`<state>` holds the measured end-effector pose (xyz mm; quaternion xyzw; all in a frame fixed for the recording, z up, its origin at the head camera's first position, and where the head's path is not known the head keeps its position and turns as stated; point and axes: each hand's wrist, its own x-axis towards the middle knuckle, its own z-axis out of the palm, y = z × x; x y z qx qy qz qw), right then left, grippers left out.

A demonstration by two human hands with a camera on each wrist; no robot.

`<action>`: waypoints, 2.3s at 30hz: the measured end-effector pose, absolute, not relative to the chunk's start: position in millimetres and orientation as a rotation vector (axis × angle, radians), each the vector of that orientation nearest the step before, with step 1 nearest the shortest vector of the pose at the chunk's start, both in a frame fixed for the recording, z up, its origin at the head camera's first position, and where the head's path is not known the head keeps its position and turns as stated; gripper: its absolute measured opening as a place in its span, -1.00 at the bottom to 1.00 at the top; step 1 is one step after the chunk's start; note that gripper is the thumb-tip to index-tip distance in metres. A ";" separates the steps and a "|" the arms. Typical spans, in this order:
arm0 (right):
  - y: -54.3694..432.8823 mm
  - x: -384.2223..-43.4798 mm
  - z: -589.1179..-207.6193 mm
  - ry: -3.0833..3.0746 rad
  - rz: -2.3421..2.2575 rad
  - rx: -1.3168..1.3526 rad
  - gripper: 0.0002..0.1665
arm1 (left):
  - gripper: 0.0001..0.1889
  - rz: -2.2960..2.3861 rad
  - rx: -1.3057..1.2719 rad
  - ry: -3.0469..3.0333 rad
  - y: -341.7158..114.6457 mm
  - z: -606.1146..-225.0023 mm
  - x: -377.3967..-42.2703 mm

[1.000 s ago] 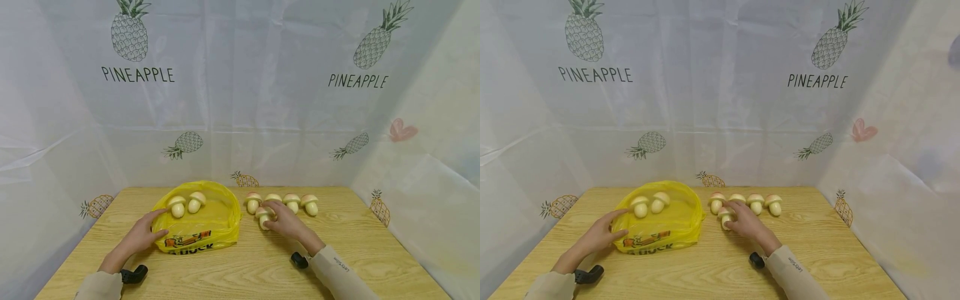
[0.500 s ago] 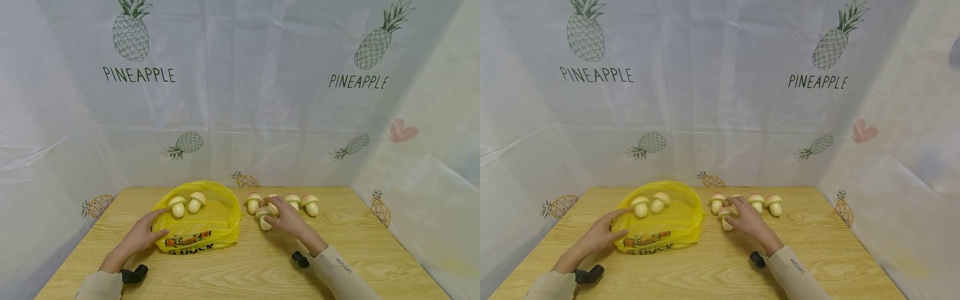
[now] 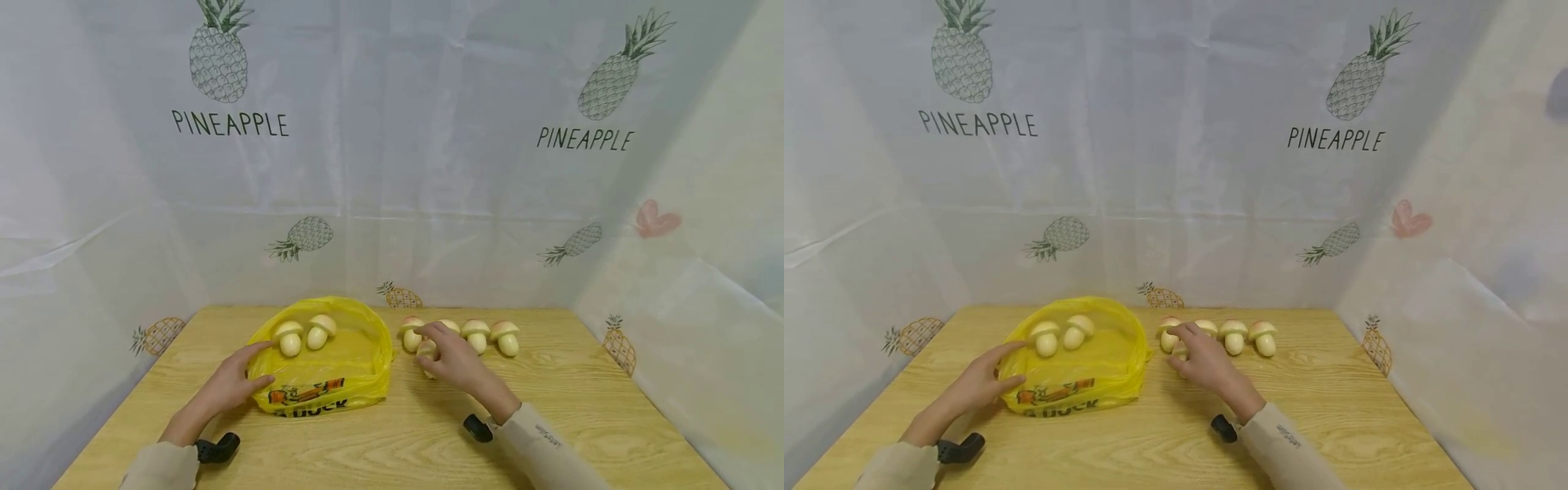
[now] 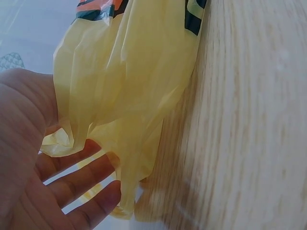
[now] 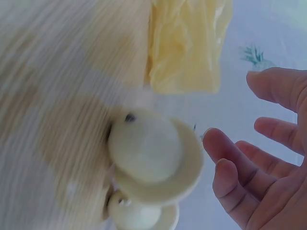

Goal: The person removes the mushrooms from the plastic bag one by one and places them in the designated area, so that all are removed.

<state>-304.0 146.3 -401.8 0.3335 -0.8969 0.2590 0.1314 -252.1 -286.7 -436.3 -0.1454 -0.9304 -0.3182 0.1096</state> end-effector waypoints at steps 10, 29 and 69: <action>99.8 -306.0 -391.0 -2.560 0.690 1.078 -0.39 | -0.34 -0.926 -0.446 -2.719 -288.2 -436.4 -253.2; 12.4 -324.7 -397.9 -2.692 0.522 1.115 -0.31 | -0.34 -0.926 -0.460 -2.708 -290.0 -439.2 -252.7; -60.3 -358.8 -412.4 -2.838 0.496 1.100 -0.17 | -0.33 -1.006 -0.445 -2.723 -287.4 -436.5 -252.5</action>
